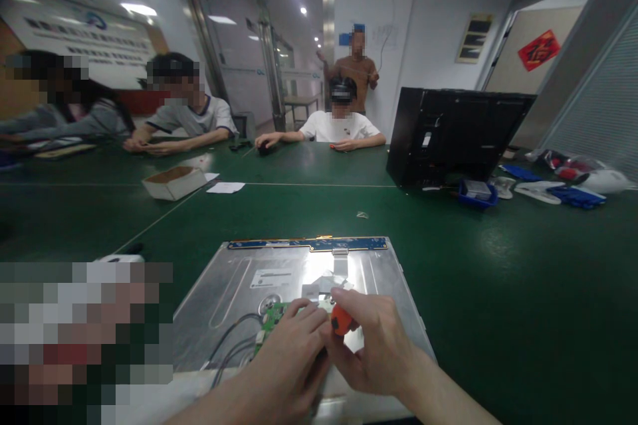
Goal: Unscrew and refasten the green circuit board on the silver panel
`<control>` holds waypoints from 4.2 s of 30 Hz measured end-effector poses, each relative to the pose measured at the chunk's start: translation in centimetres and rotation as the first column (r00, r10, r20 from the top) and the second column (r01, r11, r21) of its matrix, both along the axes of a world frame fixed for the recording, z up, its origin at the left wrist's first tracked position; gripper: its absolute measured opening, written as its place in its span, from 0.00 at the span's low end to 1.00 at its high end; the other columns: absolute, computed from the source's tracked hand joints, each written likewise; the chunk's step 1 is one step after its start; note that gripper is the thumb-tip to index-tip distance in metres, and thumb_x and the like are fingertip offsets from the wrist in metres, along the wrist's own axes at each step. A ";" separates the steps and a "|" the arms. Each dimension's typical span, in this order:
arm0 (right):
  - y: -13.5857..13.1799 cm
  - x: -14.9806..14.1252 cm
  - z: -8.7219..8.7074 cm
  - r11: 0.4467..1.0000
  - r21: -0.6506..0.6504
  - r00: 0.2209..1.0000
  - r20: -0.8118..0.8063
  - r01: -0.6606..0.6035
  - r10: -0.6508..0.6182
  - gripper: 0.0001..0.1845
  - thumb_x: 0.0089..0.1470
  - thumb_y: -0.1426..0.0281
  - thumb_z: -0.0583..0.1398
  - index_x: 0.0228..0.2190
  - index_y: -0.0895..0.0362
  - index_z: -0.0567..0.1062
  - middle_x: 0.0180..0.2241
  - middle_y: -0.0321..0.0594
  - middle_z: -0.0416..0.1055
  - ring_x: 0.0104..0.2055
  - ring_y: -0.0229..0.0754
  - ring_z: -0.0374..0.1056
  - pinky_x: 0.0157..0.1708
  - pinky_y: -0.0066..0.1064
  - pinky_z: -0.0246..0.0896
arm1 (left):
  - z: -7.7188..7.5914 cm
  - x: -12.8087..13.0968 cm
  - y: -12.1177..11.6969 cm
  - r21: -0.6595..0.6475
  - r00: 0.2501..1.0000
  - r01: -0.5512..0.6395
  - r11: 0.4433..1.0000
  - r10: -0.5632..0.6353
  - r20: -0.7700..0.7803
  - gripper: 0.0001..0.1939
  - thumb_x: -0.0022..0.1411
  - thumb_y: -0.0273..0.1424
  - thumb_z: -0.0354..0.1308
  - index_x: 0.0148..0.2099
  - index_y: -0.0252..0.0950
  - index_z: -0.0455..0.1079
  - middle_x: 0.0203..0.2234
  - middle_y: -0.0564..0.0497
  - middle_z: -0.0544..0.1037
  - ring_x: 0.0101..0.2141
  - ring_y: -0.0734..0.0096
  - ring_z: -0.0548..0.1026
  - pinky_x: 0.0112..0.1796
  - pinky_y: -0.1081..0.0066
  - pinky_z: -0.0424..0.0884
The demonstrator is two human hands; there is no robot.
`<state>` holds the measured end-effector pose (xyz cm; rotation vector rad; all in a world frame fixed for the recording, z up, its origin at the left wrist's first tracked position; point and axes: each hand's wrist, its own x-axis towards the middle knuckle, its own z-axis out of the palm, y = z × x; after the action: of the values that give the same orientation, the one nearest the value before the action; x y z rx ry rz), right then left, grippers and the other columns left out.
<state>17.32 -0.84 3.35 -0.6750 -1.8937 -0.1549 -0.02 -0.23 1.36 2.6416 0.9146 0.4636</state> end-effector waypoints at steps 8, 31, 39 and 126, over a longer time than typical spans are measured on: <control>-0.1 0.3 0.4 0.997 -0.051 0.997 0.031 -0.065 0.066 0.32 0.53 0.77 0.54 0.60 0.61 0.55 0.34 0.44 0.74 0.27 0.41 0.72 0.26 0.32 0.70 | -0.1 0.0 0.1 0.011 1.000 0.006 1.000 -0.005 -0.007 0.07 0.60 0.27 0.51 0.42 0.36 0.67 0.37 0.46 0.73 0.40 0.57 0.70 0.50 0.53 0.59; -0.2 0.2 0.7 0.995 -0.042 0.994 0.041 -0.095 0.097 0.31 0.53 0.79 0.52 0.59 0.61 0.55 0.31 0.42 0.74 0.27 0.41 0.71 0.24 0.31 0.68 | 0.1 -0.1 0.0 -0.005 1.000 0.016 1.000 -0.016 -0.015 0.09 0.57 0.26 0.52 0.42 0.37 0.66 0.38 0.46 0.74 0.41 0.57 0.70 0.51 0.53 0.59; 0.0 0.0 0.5 0.998 0.009 0.997 0.047 -0.054 0.054 0.30 0.57 0.77 0.54 0.60 0.59 0.55 0.26 0.34 0.71 0.22 0.39 0.67 0.19 0.30 0.63 | 0.0 -0.2 0.1 0.001 1.000 0.016 1.000 -0.016 0.002 0.09 0.57 0.25 0.52 0.42 0.37 0.65 0.38 0.46 0.74 0.42 0.58 0.71 0.51 0.55 0.60; -0.2 0.3 1.2 0.996 -0.028 0.995 0.033 -0.089 0.090 0.29 0.54 0.77 0.53 0.58 0.59 0.58 0.30 0.39 0.73 0.28 0.43 0.71 0.25 0.33 0.69 | -0.3 -0.1 0.3 0.011 0.998 0.017 1.000 -0.017 -0.061 0.07 0.62 0.27 0.50 0.43 0.36 0.66 0.39 0.44 0.74 0.42 0.56 0.70 0.51 0.52 0.60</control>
<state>17.67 -1.05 4.55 -0.6067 -1.9584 -0.0850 -0.11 0.11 1.09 2.6856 0.9093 0.3877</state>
